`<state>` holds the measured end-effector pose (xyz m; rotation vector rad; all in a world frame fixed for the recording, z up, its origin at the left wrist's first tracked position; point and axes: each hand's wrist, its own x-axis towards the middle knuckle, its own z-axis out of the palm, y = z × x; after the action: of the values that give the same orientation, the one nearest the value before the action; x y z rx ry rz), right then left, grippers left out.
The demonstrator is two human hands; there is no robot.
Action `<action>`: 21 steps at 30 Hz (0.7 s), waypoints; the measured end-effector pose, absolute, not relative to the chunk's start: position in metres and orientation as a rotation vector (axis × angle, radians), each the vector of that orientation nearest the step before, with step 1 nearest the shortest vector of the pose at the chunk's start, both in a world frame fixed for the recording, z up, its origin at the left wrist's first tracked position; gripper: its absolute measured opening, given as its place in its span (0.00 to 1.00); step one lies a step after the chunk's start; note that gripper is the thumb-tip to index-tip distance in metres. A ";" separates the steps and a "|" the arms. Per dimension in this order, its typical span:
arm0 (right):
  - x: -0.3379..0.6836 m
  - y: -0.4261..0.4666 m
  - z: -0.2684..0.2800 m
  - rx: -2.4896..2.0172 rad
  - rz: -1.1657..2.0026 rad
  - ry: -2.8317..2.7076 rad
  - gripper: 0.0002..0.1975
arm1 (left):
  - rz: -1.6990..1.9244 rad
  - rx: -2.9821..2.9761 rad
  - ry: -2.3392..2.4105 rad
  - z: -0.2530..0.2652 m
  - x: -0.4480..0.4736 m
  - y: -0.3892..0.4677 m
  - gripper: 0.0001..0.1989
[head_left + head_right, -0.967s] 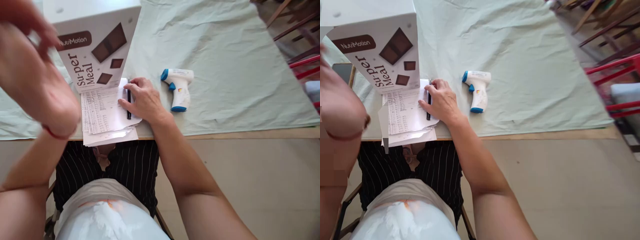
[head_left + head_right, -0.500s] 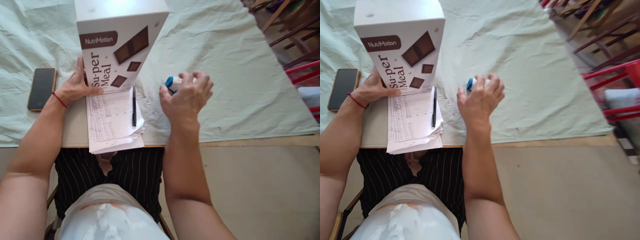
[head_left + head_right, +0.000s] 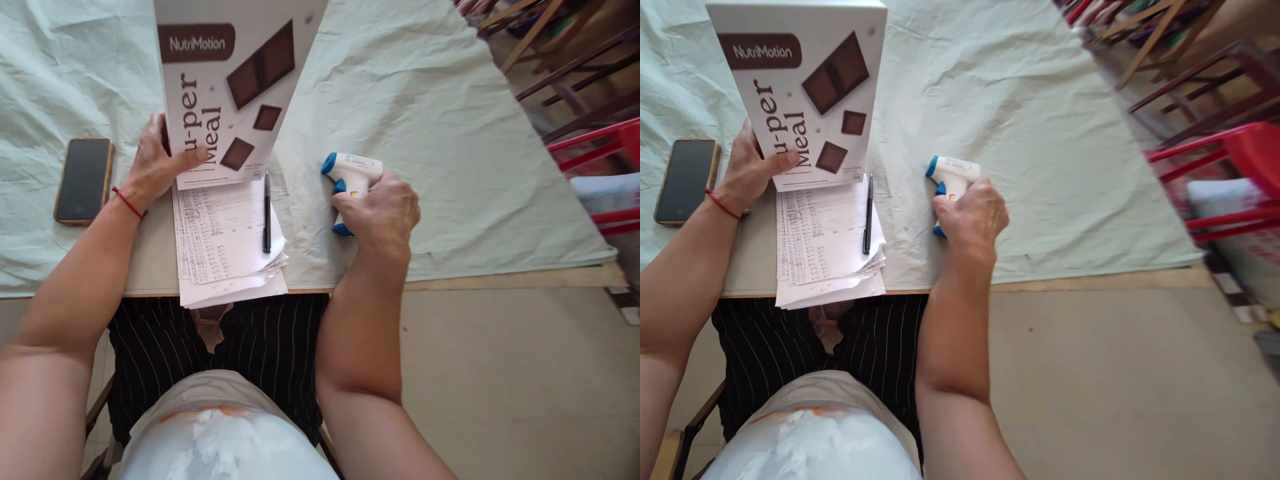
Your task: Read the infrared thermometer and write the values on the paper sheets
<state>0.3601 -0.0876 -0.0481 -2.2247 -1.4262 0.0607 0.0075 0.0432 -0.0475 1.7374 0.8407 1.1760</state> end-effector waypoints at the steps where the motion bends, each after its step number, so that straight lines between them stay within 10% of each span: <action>1: 0.355 -0.085 -0.046 -2.266 0.084 -1.244 0.16 | 1.180 1.709 0.833 -0.044 0.008 0.041 0.36; 10: 0.279 -0.090 -0.013 -1.140 0.874 -0.958 0.14 | 1.132 1.554 0.792 -0.033 0.018 0.023 0.35; 21: 0.214 -0.140 -0.014 -1.158 1.143 -1.003 0.20 | 0.949 1.704 0.616 -0.031 0.007 0.036 0.30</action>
<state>0.2138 -0.1399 -0.0142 -1.1582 -1.0032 1.1434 0.0074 0.0361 -0.0312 1.7043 0.6158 0.9487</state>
